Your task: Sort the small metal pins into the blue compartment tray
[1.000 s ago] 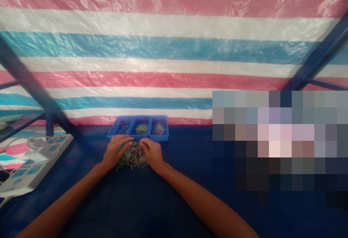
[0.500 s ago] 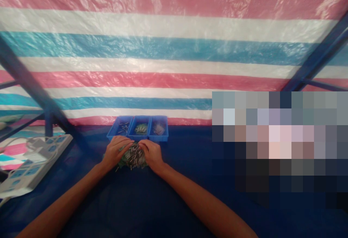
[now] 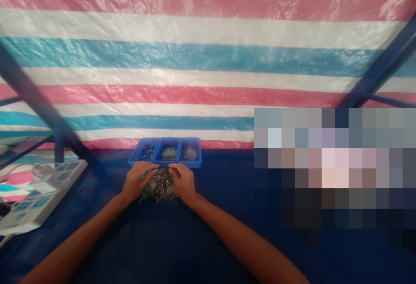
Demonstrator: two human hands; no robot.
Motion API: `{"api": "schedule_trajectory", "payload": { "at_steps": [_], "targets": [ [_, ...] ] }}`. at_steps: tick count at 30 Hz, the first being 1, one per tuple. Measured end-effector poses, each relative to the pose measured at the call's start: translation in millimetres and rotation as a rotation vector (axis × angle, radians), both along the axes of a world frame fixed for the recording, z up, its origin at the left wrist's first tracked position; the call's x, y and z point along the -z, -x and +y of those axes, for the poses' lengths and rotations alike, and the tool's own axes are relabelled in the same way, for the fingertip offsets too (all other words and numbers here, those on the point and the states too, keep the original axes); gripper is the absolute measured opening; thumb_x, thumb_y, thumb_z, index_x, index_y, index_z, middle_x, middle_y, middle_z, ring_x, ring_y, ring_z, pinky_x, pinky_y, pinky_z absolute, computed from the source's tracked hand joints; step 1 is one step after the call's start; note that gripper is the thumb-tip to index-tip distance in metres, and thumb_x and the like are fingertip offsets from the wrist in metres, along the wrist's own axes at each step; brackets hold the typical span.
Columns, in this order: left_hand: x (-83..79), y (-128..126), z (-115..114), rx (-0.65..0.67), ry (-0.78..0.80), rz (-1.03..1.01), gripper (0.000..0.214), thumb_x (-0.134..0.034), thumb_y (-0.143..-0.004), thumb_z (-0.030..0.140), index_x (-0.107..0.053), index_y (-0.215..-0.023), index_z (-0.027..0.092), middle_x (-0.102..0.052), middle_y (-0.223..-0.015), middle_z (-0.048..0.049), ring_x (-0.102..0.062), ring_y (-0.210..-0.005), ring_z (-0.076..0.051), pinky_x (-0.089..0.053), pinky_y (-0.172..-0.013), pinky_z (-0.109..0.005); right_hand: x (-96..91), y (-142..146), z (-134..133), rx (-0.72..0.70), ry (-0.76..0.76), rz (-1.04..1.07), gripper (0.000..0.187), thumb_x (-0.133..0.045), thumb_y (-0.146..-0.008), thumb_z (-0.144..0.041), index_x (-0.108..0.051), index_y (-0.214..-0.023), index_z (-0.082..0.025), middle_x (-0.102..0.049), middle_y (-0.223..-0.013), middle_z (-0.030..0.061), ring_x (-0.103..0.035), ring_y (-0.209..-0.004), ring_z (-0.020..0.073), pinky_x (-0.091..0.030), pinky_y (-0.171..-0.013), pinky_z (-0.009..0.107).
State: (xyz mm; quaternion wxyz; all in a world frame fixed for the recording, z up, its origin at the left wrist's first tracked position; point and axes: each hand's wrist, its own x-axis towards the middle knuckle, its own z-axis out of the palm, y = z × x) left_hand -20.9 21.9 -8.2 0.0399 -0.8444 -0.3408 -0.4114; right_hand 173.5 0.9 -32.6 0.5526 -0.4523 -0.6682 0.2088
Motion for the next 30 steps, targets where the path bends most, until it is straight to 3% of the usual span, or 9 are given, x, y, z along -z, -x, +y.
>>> {"api": "schedule_trajectory", "payload": {
  "at_steps": [9,30],
  "targets": [
    [2.8,0.3,2.2,0.08,0.024,0.064,0.014,-0.057,-0.088,0.026,-0.066,-0.098,0.022,-0.07,-0.092,-0.0039,-0.063,-0.088,-0.018,-0.045,-0.082,-0.034,0.5,1.0,-0.6,-0.008,0.031,0.004,0.018,-0.054,-0.088,-0.026,-0.067,-0.095,-0.018,-0.071,-0.087,0.0031,-0.064,-0.074,0.016,-0.049,-0.074,0.026],
    [-1.8,-3.3,-1.0,0.062,0.076,0.074,0.015,-0.051,-0.092,0.025,-0.064,-0.093,0.018,-0.069,-0.091,-0.0047,-0.06,-0.087,-0.017,-0.042,-0.083,-0.033,3.5,0.3,-0.7,-0.046,-0.078,0.011,0.014,-0.057,-0.088,-0.027,-0.068,-0.088,-0.02,-0.068,-0.082,0.0022,-0.059,-0.068,0.0142,-0.046,-0.066,0.025]
  ]
}}
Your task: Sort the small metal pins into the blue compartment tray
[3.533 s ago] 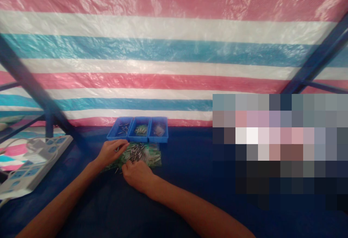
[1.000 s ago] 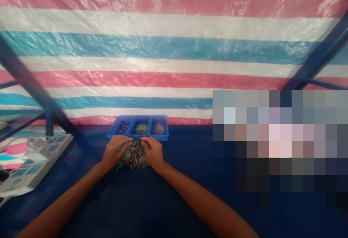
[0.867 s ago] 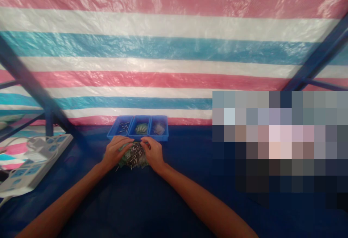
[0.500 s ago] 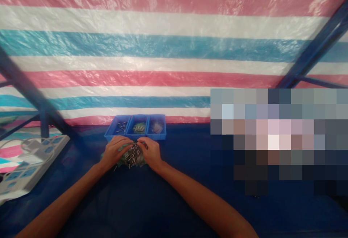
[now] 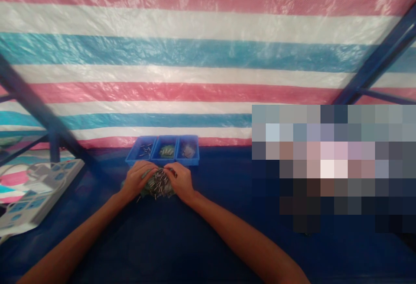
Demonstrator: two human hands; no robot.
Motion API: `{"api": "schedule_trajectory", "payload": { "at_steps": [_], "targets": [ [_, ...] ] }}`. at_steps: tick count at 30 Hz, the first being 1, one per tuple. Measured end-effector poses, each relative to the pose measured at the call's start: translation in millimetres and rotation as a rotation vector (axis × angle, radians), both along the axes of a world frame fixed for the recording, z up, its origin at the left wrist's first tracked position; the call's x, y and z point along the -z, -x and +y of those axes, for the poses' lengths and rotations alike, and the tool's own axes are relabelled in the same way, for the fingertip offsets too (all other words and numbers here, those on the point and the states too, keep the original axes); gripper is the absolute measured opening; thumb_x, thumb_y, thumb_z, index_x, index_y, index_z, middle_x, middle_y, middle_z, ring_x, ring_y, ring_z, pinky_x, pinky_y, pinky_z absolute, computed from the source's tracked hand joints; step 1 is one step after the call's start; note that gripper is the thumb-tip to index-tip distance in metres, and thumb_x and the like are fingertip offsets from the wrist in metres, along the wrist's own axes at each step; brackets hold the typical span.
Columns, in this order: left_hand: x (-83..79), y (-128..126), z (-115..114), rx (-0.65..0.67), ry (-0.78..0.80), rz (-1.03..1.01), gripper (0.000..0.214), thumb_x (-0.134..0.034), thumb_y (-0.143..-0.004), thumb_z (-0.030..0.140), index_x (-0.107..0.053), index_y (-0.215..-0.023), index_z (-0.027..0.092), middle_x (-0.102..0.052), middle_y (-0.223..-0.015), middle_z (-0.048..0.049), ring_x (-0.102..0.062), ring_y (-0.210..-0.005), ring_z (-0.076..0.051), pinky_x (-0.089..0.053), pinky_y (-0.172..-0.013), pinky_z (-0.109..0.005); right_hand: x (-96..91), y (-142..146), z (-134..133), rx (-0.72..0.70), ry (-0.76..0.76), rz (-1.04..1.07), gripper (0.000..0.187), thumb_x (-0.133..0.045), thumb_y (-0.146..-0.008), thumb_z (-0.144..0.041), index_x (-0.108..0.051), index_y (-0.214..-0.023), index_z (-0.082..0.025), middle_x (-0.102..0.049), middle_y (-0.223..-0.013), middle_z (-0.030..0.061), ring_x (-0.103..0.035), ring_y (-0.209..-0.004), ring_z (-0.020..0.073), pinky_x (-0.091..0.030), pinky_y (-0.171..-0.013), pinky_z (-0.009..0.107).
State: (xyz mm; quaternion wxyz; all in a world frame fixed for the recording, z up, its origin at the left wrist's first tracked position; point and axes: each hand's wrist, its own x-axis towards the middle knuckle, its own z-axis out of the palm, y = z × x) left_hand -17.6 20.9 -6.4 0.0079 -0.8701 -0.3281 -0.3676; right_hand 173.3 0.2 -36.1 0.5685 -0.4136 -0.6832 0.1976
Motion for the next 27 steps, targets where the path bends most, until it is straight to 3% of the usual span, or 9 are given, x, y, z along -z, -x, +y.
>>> {"api": "schedule_trajectory", "payload": {
  "at_steps": [13,17,24,27],
  "targets": [
    [1.8,-2.3,-2.0,0.007,0.007,-0.076,0.016,-0.057,-0.088,0.026,-0.065,-0.102,0.02,-0.069,-0.093,-0.0047,-0.062,-0.087,-0.017,-0.046,-0.081,-0.031,-6.6,-0.2,-1.4,0.005,-0.038,-0.018,0.019,-0.051,-0.092,-0.027,-0.064,-0.08,-0.019,-0.061,-0.076,0.0024,-0.056,-0.071,0.0147,-0.042,-0.068,0.026],
    [3.0,-1.2,-1.7,0.006,0.03,-0.078,0.012,-0.056,-0.089,0.025,-0.064,-0.096,0.02,-0.068,-0.09,-0.0041,-0.06,-0.086,-0.017,-0.046,-0.08,-0.03,-6.8,-0.2,-1.7,-0.009,-0.041,-0.019,0.021,-0.05,-0.092,-0.028,-0.063,-0.078,-0.019,-0.06,-0.076,0.0025,-0.056,-0.071,0.0149,-0.043,-0.068,0.026],
    [3.3,0.8,-1.7,0.014,0.056,-0.046,0.014,-0.051,-0.091,0.025,-0.064,-0.093,0.019,-0.067,-0.089,-0.0048,-0.059,-0.086,-0.017,-0.046,-0.081,-0.031,-3.9,-0.5,-2.5,-0.013,-0.018,0.011,0.016,-0.054,-0.09,-0.028,-0.064,-0.098,-0.019,-0.06,-0.078,0.0017,-0.054,-0.064,0.0136,-0.043,-0.063,0.025],
    [2.9,1.1,-2.0,0.009,0.049,-0.041,0.015,-0.05,-0.092,0.025,-0.064,-0.091,0.018,-0.067,-0.088,-0.0048,-0.06,-0.086,-0.017,-0.046,-0.081,-0.031,-3.4,0.3,-2.1,-0.022,-0.027,0.008,0.015,-0.052,-0.091,-0.027,-0.065,-0.091,-0.019,-0.062,-0.079,0.0024,-0.055,-0.068,0.0143,-0.043,-0.064,0.025]
  ]
}}
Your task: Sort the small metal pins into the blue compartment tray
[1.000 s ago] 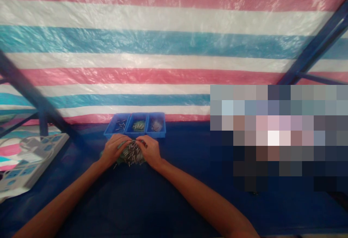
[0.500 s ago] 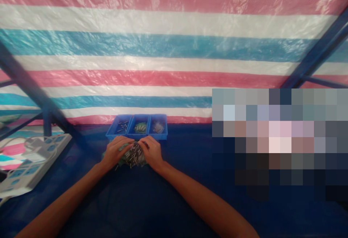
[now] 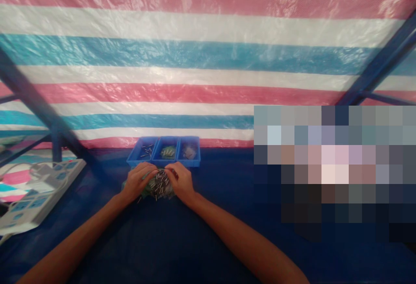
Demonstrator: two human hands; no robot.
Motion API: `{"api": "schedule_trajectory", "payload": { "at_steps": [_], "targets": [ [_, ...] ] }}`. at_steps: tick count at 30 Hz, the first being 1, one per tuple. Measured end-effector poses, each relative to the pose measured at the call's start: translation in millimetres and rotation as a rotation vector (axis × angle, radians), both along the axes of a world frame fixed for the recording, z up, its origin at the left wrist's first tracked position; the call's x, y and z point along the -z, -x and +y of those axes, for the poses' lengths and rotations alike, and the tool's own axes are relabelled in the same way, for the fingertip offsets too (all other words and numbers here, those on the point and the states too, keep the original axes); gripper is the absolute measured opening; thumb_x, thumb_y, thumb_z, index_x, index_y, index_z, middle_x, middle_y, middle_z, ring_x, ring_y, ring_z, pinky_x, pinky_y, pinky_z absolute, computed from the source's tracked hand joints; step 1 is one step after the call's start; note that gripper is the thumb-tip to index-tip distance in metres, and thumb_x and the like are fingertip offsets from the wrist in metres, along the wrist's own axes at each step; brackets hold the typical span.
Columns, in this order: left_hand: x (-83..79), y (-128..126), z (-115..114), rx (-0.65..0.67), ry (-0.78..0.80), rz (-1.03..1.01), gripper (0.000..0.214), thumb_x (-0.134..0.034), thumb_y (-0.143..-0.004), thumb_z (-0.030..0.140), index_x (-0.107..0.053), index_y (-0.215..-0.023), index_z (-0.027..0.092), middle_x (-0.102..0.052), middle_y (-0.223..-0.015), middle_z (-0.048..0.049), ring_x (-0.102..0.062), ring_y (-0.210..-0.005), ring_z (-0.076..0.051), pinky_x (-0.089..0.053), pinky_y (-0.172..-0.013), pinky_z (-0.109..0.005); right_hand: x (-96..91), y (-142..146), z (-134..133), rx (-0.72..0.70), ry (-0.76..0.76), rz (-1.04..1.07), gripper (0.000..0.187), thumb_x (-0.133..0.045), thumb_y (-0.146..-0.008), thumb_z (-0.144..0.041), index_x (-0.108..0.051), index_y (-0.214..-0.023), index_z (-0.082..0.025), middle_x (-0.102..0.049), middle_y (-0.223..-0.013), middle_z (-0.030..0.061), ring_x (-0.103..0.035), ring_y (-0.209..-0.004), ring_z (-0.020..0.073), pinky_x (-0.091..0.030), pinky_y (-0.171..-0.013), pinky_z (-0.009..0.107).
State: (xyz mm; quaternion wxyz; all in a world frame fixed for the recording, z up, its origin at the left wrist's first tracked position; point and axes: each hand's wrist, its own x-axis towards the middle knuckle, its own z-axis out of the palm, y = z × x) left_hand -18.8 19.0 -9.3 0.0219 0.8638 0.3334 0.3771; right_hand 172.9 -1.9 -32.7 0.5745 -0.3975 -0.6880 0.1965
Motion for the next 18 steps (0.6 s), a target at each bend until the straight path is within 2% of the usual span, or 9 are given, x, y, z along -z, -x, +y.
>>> {"api": "schedule_trajectory", "payload": {
  "at_steps": [11,18],
  "targets": [
    [-6.8,-4.5,-4.3,0.016,-0.017,-0.054,0.017,-0.055,-0.09,0.03,-0.068,-0.094,0.02,-0.071,-0.087,-0.0044,-0.064,-0.082,-0.017,-0.05,-0.079,-0.03,-1.0,-0.3,-0.9,0.008,-0.003,-0.064,0.02,-0.048,-0.093,-0.028,-0.062,-0.082,-0.019,-0.06,-0.077,0.0021,-0.055,-0.07,0.014,-0.041,-0.067,0.025],
    [-11.5,-8.9,-9.5,0.017,0.076,-0.141,0.015,-0.059,-0.087,0.03,-0.07,-0.092,0.021,-0.072,-0.085,-0.0037,-0.066,-0.079,-0.017,-0.053,-0.076,-0.03,-1.7,-0.4,-0.9,0.008,-0.019,-0.063,0.023,-0.046,-0.094,-0.03,-0.062,-0.082,-0.019,-0.06,-0.077,0.0029,-0.055,-0.072,0.0149,-0.042,-0.068,0.026]
  ]
}}
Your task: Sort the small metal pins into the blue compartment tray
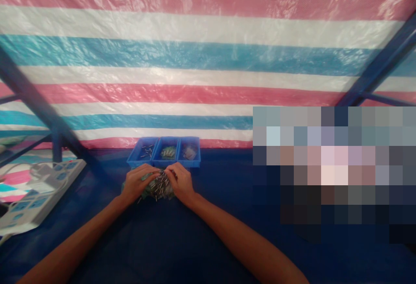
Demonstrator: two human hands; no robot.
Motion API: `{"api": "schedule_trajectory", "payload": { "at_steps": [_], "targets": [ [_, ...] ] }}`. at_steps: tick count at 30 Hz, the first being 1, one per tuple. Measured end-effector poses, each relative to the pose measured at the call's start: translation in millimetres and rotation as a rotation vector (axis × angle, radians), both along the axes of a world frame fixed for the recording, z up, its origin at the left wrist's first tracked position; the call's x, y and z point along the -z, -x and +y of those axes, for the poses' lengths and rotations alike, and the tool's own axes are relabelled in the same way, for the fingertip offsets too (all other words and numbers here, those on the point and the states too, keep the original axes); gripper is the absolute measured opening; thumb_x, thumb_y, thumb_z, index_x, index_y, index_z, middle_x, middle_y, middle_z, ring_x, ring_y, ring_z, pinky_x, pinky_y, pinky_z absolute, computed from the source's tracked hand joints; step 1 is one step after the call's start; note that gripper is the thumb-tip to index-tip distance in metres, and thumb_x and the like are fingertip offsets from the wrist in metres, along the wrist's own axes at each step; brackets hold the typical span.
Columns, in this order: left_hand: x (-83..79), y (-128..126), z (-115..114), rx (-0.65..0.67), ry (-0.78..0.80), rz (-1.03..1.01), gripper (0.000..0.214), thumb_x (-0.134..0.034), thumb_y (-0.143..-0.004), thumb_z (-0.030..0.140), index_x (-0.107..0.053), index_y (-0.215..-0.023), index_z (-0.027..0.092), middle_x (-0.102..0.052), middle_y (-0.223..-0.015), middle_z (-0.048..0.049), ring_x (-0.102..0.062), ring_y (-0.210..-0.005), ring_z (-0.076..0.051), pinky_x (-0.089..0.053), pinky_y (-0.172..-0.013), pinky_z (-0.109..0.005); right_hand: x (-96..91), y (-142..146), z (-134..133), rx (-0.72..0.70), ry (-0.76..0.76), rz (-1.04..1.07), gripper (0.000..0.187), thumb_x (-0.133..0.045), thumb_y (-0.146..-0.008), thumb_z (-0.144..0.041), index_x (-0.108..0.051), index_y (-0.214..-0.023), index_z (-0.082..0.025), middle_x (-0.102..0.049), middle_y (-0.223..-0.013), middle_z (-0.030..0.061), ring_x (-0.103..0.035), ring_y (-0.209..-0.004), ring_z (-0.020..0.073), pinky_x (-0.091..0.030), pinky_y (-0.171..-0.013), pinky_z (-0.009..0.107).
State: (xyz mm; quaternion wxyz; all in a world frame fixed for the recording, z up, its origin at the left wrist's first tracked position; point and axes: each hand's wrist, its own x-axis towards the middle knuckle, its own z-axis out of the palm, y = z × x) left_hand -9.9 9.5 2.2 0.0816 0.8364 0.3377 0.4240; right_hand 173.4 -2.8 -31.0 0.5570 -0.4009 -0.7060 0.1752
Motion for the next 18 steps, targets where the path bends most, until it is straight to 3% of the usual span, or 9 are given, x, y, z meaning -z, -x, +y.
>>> {"api": "schedule_trajectory", "payload": {
  "at_steps": [7,12,18],
  "targets": [
    [0.1,-3.6,-5.3,-0.038,0.002,-0.048,0.017,-0.06,-0.086,0.026,-0.071,-0.098,0.022,-0.072,-0.093,-0.0036,-0.066,-0.086,-0.017,-0.053,-0.081,-0.03,0.6,0.2,0.6,-0.011,0.002,-0.008,0.022,-0.047,-0.093,-0.029,-0.062,-0.082,-0.019,-0.061,-0.079,0.0036,-0.056,-0.074,0.0158,-0.043,-0.07,0.027],
    [1.0,-2.2,-6.0,-0.085,0.011,-0.076,0.02,-0.058,-0.087,0.025,-0.069,-0.103,0.022,-0.072,-0.098,-0.0034,-0.066,-0.091,-0.018,-0.052,-0.085,-0.031,-1.4,-0.3,-1.1,0.008,-0.005,0.026,0.023,-0.043,-0.095,-0.027,-0.065,-0.094,-0.019,-0.063,-0.086,0.0051,-0.058,-0.079,0.0165,-0.044,-0.074,0.028],
    [5.3,1.6,-2.7,-0.178,0.003,-0.052,0.015,-0.059,-0.086,0.027,-0.071,-0.094,0.022,-0.073,-0.089,-0.0014,-0.068,-0.082,-0.016,-0.053,-0.081,-0.028,-2.8,-0.4,-1.8,0.02,-0.009,0.044,0.025,-0.041,-0.094,-0.024,-0.065,-0.095,-0.019,-0.064,-0.086,0.0054,-0.059,-0.081,0.0167,-0.045,-0.075,0.028]
  ]
}}
